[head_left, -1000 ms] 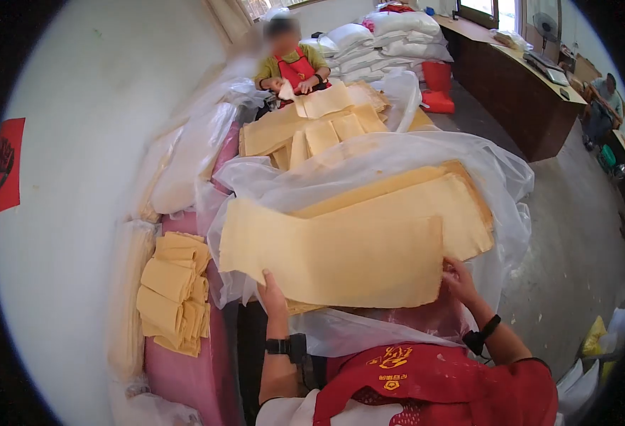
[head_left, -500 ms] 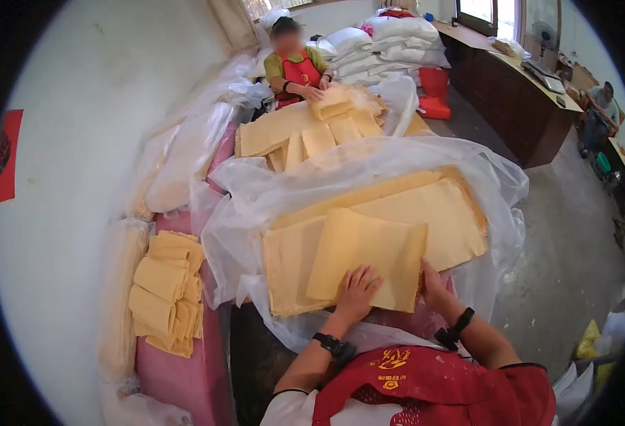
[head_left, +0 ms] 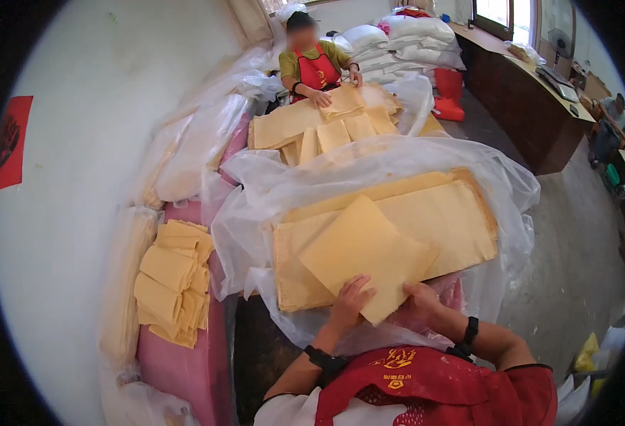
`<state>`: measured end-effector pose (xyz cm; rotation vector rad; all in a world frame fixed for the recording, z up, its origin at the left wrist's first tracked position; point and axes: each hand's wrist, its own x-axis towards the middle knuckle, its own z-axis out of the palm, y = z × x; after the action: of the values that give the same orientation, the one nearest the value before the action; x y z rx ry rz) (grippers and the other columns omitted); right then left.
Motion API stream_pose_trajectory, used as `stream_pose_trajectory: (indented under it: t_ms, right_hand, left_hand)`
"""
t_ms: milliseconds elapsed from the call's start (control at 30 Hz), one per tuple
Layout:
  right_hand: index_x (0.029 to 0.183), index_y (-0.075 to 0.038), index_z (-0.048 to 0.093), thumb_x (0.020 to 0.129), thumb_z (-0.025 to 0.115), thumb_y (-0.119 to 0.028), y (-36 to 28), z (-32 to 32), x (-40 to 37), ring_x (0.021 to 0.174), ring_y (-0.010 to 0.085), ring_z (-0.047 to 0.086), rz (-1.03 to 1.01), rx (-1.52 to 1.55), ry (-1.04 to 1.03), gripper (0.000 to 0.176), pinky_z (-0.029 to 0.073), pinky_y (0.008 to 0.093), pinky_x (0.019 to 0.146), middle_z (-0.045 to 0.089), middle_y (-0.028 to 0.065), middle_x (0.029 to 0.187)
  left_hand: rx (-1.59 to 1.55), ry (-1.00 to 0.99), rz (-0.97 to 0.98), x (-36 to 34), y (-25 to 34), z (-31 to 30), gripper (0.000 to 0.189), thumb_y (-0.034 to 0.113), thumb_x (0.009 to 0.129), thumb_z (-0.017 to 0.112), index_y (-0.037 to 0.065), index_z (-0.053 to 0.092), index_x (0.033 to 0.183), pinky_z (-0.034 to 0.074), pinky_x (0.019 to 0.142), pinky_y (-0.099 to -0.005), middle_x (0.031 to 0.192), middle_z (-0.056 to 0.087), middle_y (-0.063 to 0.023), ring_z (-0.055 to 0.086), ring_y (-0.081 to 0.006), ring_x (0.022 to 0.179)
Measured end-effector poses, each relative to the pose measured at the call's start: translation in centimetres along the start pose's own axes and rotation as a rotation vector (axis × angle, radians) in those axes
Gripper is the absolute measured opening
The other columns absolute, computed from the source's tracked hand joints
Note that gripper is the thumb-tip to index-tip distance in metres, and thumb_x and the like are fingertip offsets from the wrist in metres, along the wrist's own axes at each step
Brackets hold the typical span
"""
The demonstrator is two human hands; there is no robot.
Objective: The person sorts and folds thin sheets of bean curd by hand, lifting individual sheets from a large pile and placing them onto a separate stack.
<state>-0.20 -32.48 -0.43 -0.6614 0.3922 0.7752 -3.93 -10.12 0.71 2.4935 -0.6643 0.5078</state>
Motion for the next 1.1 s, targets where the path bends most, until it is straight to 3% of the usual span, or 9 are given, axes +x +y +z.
stream_pose_trajectory:
  t_ms: [100,133,200,300,500,600,667,867,1100]
  right_hand:
    - [0.135,-0.005,0.041,0.094,0.054,-0.022,-0.9,4.1,-0.9,0.114,0.0332,0.055,0.063,-0.417,-0.099,0.047,0.047,0.049,0.091,0.054,0.0177,0.125]
    - [0.135,-0.005,0.041,0.094,0.054,-0.022,-1.4,4.6,-0.2,0.114,0.0332,0.055,0.067,-0.419,-0.104,0.047,0.047,0.049,0.091,0.054,0.0177,0.125]
    - [0.135,-0.01,0.044,0.088,0.062,-0.028,-2.5,4.9,1.6,0.12,0.0334,0.05,-0.985,-1.838,-0.233,0.053,0.043,0.0494,0.093,0.051,0.0165,0.129]
    - [0.135,-0.014,0.046,0.084,0.064,-0.028,-5.0,5.9,5.0,0.125,0.031,0.046,-1.395,-2.424,-0.265,0.056,0.038,0.0477,0.097,0.049,0.0145,0.133]
    - [0.131,-0.013,0.05,0.08,0.063,-0.023,-5.1,3.6,8.7,0.121,0.0255,0.048,-1.341,-2.503,-0.382,0.053,0.037,0.0455,0.096,0.051,0.0103,0.13]
    - [0.118,-0.013,0.057,0.08,0.06,-0.022,-4.5,3.0,9.5,0.111,0.0236,0.053,-1.47,-2.556,-0.338,0.039,0.038,0.0438,0.092,0.056,0.0075,0.12]
    - [0.109,-0.012,0.06,0.08,0.06,-0.023,-4.5,3.4,9.1,0.104,0.023,0.057,-1.364,-2.53,-0.451,0.03,0.04,0.0435,0.09,0.06,0.0081,0.11]
    - [0.087,-0.01,0.063,0.085,0.058,-0.035,-6.9,7.5,7.1,0.078,0.0286,0.065,-0.725,-2.56,-0.634,0.025,0.045,0.0446,0.079,0.066,0.012,0.084]
    - [0.088,-0.01,0.063,0.089,0.053,-0.045,-9.7,7.1,12.4,0.081,0.0351,0.065,-0.771,-2.303,-0.293,0.036,0.05,0.0467,0.072,0.067,0.0114,0.084]
  left_hand:
    - [-0.116,0.123,-0.135,-2.0,-2.2,1.8,0.043,0.005,0.078,0.064,0.008,0.06,0.121,0.044,0.095,-0.0415,0.117,0.061,-0.0154,0.053,-0.0283,0.117]
    - [-0.396,0.181,-0.624,-2.0,-2.6,2.0,0.037,0.009,0.083,0.063,0.005,0.06,0.119,0.046,0.09,-0.038,0.111,0.063,-0.0121,0.057,-0.024,0.108]
    - [-0.683,0.245,-1.121,-2.5,-4.0,2.7,0.032,0.013,0.089,0.063,0.002,0.06,0.118,0.048,0.085,-0.0346,0.105,0.065,-0.0089,0.06,-0.0196,0.099]
    - [-1.106,0.426,-1.003,-2.9,-6.5,3.1,0.031,0.02,0.093,0.062,-0.002,0.06,0.114,0.048,0.077,-0.0304,0.102,0.064,-0.0048,0.06,-0.0147,0.087]
    - [-0.983,0.287,-1.02,-3.5,-7.5,2.2,0.042,0.02,0.085,0.069,-0.001,0.058,0.12,0.047,0.087,-0.0338,0.11,0.063,-0.0085,0.059,-0.0211,0.1]
    - [-0.012,0.545,-0.734,-0.6,-3.6,-1.9,0.062,0.025,0.078,0.073,0.002,0.049,0.131,0.041,0.1,-0.0402,0.126,0.055,-0.0159,0.048,-0.0293,0.122]
    - [0.456,0.125,-0.259,1.0,-1.4,-4.7,0.063,0.035,0.072,0.075,0.004,0.057,0.123,0.039,0.101,-0.0445,0.124,0.055,-0.0176,0.044,-0.0359,0.123]
    - [0.013,-0.622,-0.468,-1.3,-7.1,-2.3,0.03,0.031,0.085,0.063,0.006,0.062,0.101,0.049,0.082,-0.0445,0.098,0.064,-0.0203,0.06,-0.0387,0.094]
    - [-0.248,-0.313,-0.496,1.8,-13.1,-4.4,0.027,0.027,0.091,0.054,0.001,0.06,0.093,0.049,0.074,-0.0472,0.086,0.062,-0.0252,0.061,-0.0423,0.083]
